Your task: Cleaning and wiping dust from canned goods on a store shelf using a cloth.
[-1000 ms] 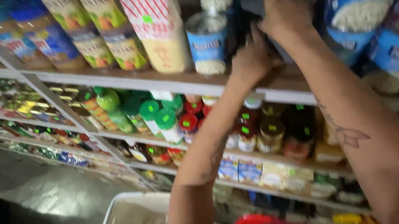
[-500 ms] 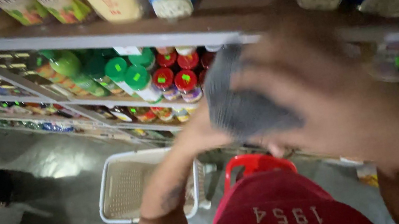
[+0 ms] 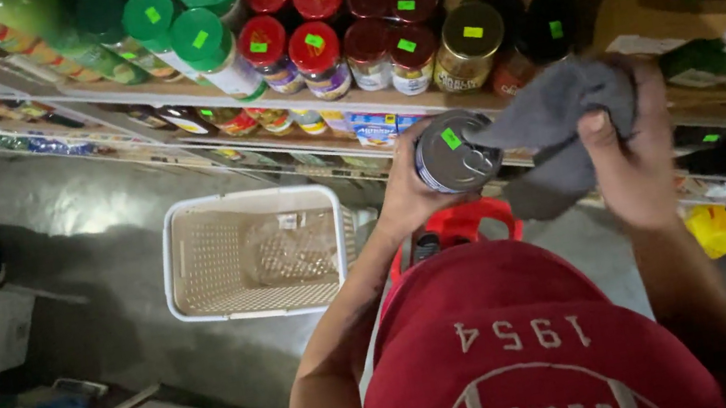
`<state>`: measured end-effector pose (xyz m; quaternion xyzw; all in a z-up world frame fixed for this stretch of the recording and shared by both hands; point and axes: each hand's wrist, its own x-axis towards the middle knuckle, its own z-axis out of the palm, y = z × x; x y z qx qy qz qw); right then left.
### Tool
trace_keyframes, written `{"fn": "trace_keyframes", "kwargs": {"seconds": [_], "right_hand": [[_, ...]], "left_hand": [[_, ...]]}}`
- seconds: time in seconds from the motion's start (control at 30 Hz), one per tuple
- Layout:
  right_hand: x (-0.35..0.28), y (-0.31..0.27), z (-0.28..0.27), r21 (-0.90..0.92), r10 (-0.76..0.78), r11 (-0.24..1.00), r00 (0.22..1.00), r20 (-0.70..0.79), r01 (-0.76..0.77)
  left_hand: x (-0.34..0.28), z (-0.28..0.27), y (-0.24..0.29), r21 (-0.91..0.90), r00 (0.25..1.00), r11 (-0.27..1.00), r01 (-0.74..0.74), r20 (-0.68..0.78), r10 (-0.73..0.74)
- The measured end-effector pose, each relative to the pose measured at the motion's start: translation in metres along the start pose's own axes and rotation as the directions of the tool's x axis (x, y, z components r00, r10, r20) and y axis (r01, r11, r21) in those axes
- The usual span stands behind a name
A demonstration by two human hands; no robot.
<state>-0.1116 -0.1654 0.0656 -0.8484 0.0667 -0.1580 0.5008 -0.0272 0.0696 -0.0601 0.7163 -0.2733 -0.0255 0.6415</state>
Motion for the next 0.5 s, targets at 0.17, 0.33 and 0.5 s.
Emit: {"fn": "trace_keyframes", "kwargs": {"seconds": [0.17, 0.33, 0.5], "right_hand": [[-0.002, 0.087, 0.049, 0.207, -0.274, 0.953, 0.918, 0.287, 0.220], [0.015, 0.026, 0.083, -0.508, -0.610, 0.585, 0.756, 0.238, 0.632], [0.048, 0.074, 0.061, -0.419, -0.503, 0.769, 0.862, 0.071, 0.483]], "left_hand": [[0.006, 0.026, -0.031, -0.002, 0.997, 1.000, 0.011, -0.082, -0.011], [0.022, 0.039, -0.007, 0.443, 0.963, 0.863, -0.242, 0.004, 0.268], [0.012, 0.042, -0.043, 0.287, 0.970, 0.945, -0.157, -0.134, 0.202]]}}
